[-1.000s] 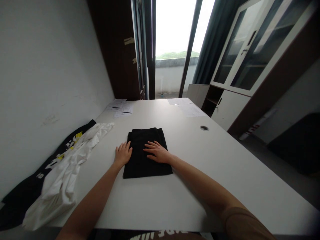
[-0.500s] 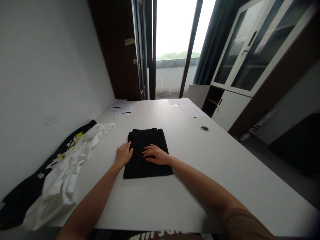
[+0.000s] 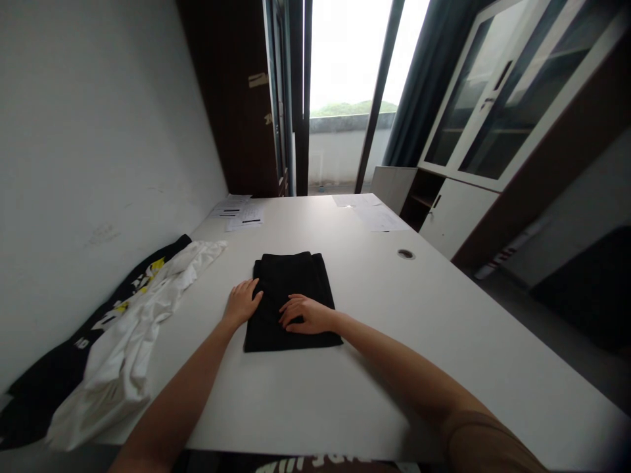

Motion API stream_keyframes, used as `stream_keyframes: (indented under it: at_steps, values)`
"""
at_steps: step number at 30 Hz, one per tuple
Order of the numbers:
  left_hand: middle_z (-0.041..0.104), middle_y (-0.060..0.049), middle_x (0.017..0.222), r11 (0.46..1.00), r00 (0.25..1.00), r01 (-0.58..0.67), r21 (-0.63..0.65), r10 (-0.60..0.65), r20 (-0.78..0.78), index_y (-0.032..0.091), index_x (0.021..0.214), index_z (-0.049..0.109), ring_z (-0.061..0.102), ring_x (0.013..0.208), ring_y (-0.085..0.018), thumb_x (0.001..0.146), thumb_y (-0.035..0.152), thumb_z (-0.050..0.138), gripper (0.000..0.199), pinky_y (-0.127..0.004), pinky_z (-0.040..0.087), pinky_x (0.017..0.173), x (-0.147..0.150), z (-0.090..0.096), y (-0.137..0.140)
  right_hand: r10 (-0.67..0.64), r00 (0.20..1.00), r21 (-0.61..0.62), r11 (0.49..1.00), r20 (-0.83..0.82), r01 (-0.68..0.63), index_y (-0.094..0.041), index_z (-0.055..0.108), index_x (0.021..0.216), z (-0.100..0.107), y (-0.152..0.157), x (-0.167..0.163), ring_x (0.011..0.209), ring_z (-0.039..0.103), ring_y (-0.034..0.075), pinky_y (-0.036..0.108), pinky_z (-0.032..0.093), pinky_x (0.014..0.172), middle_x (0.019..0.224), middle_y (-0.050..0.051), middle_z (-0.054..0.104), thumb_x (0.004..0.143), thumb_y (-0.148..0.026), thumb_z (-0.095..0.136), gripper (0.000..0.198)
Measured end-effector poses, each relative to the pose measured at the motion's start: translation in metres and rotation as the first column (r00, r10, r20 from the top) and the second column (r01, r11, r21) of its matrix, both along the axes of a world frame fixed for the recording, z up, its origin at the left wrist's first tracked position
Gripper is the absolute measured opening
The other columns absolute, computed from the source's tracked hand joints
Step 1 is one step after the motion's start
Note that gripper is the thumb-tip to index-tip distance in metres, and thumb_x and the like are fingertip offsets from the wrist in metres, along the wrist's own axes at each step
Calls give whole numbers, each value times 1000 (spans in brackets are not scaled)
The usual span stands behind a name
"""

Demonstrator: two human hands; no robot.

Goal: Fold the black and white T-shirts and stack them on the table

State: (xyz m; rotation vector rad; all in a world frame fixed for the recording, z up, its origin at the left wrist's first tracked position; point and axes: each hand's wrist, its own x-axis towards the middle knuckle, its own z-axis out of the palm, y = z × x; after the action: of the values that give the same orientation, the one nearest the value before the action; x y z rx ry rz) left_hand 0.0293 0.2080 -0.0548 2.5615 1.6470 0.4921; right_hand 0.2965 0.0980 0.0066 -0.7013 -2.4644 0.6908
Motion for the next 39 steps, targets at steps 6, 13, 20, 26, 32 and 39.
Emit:
stream_keyframes:
  at_steps: [6,13,20,26,32,39]
  values:
    - [56,-12,151,999,1000,9,38,-9,-1,20,149,51,48,141,-28,102,43,46,53,-45,33,119,-2,-5,2,54,998,51,997,-34,-52,-21,78,104,2,-7,-10,101,69,17,33,45,103,105,4,78,97,-31,66,17]
    - [55,-11,152,999,1000,2,43,-1,-6,19,149,51,47,141,-28,103,42,45,52,-46,32,120,1,0,-3,32,997,142,989,72,-42,-21,76,110,1,-21,-28,111,64,21,35,48,101,116,8,74,95,-37,66,24]
    - [54,-12,153,1000,1000,-17,9,17,-13,20,150,50,46,142,-28,103,42,45,52,-47,31,120,4,7,-7,132,991,78,988,26,-133,-24,75,116,0,-23,-30,128,59,22,39,39,115,131,7,70,95,-27,63,24]
    - [54,-11,153,1000,999,-26,6,26,-20,21,150,50,45,143,-27,103,41,46,52,-46,30,121,3,6,-7,211,974,-29,976,-86,-214,-22,76,113,-2,-22,-35,122,64,19,35,43,112,122,7,74,98,-25,58,24]
    - [55,-12,151,1000,1000,-11,26,12,-21,19,150,50,46,142,-27,103,41,46,52,-45,31,120,3,5,-6,163,982,-69,983,-96,-170,-21,78,111,-2,-22,-33,117,66,19,34,45,109,119,8,75,97,-28,62,23]
    - [54,-11,152,1000,1000,-8,21,9,-25,19,150,50,46,142,-27,103,42,45,53,-44,31,120,3,5,-6,1,996,-362,932,-95,-35,-16,75,114,4,-15,-19,69,69,13,21,51,66,79,2,76,102,-39,57,32]
